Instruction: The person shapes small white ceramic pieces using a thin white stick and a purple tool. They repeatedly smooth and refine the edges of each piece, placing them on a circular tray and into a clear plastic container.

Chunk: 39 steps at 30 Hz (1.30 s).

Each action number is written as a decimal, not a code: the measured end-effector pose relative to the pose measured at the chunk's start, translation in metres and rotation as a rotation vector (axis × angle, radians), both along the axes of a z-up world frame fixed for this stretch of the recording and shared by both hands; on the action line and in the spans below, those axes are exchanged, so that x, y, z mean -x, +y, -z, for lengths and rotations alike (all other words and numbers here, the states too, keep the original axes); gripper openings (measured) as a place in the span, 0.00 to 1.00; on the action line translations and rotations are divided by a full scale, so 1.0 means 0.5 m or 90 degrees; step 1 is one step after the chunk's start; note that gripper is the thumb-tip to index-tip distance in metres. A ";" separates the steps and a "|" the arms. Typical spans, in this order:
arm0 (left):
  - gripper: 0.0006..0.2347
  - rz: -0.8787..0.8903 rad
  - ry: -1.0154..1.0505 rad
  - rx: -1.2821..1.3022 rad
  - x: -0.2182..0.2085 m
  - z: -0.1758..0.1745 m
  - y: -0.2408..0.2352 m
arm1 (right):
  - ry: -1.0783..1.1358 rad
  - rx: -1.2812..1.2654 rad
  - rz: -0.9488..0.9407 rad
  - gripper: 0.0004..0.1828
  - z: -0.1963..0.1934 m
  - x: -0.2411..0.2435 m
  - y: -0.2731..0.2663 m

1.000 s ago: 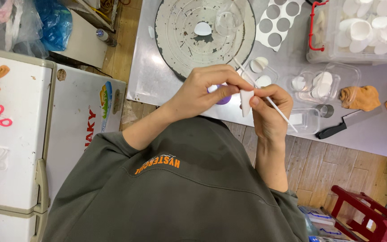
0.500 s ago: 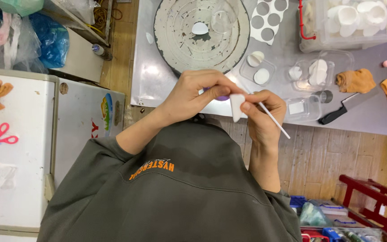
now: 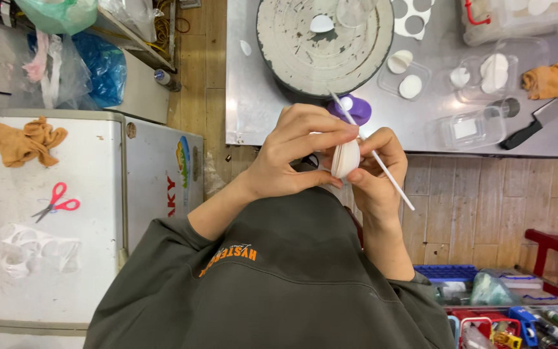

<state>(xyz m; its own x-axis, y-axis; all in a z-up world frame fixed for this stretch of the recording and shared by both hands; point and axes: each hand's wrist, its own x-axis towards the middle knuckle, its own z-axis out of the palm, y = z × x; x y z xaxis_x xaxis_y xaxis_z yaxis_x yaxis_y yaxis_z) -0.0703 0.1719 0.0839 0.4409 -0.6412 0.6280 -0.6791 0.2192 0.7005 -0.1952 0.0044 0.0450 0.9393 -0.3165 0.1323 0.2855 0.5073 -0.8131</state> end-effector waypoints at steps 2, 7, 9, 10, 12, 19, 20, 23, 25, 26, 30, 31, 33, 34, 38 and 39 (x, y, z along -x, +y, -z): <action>0.27 0.032 0.068 0.017 0.005 0.007 0.023 | -0.003 -0.042 -0.030 0.23 0.003 0.006 0.022; 0.30 0.066 0.122 0.022 0.013 0.016 0.053 | -0.001 -0.126 -0.067 0.23 0.019 0.011 0.055; 0.33 0.066 0.107 0.028 0.012 0.016 0.059 | 0.012 -0.054 -0.012 0.23 0.024 0.022 0.063; 0.31 0.051 0.089 0.009 0.013 0.018 0.058 | 0.020 -0.020 0.015 0.23 0.028 0.027 0.064; 0.29 0.021 0.053 -0.030 0.013 0.024 0.054 | 0.017 -0.016 0.023 0.23 0.037 0.030 0.058; 0.26 0.076 0.117 0.001 0.007 0.045 -0.015 | -0.026 -0.212 -0.040 0.20 0.079 0.028 0.009; 0.27 0.074 0.122 0.004 0.006 0.046 -0.031 | -0.019 -0.221 -0.036 0.20 0.086 0.027 -0.004; 0.27 0.017 0.005 -0.021 -0.002 0.046 -0.083 | 0.024 -0.155 0.021 0.19 0.104 0.023 -0.052; 0.26 -0.021 -0.084 -0.056 -0.012 0.050 -0.119 | 0.081 0.015 0.119 0.17 0.107 0.029 -0.098; 0.25 -0.031 -0.111 -0.078 -0.019 0.057 -0.143 | 0.102 0.073 0.119 0.16 0.109 0.027 -0.127; 0.26 -0.077 -0.087 -0.141 -0.042 0.125 -0.268 | 0.157 0.330 0.173 0.11 0.108 0.027 -0.264; 0.28 -0.077 -0.060 -0.174 -0.051 0.156 -0.307 | 0.162 0.401 0.198 0.12 0.110 0.026 -0.304; 0.31 -0.078 -0.004 -0.237 -0.068 0.228 -0.396 | 0.199 0.466 0.261 0.18 0.110 0.027 -0.382; 0.32 -0.059 -0.011 -0.267 -0.068 0.270 -0.444 | 0.218 0.500 0.291 0.23 0.113 0.032 -0.423; 0.32 -0.023 -0.066 -0.402 -0.058 0.424 -0.633 | 0.262 0.540 0.296 0.26 0.120 0.057 -0.549; 0.32 -0.020 -0.086 -0.441 -0.058 0.456 -0.679 | 0.269 0.571 0.292 0.26 0.125 0.064 -0.573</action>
<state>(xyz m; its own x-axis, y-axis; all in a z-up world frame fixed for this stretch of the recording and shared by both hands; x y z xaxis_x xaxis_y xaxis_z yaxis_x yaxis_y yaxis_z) -0.0413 -0.1678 -0.1442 0.4130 -0.9013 0.1304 -0.7688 -0.2683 0.5804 -0.2272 -0.2820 -0.0174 0.7807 -0.5970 0.1846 -0.0928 -0.4028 -0.9106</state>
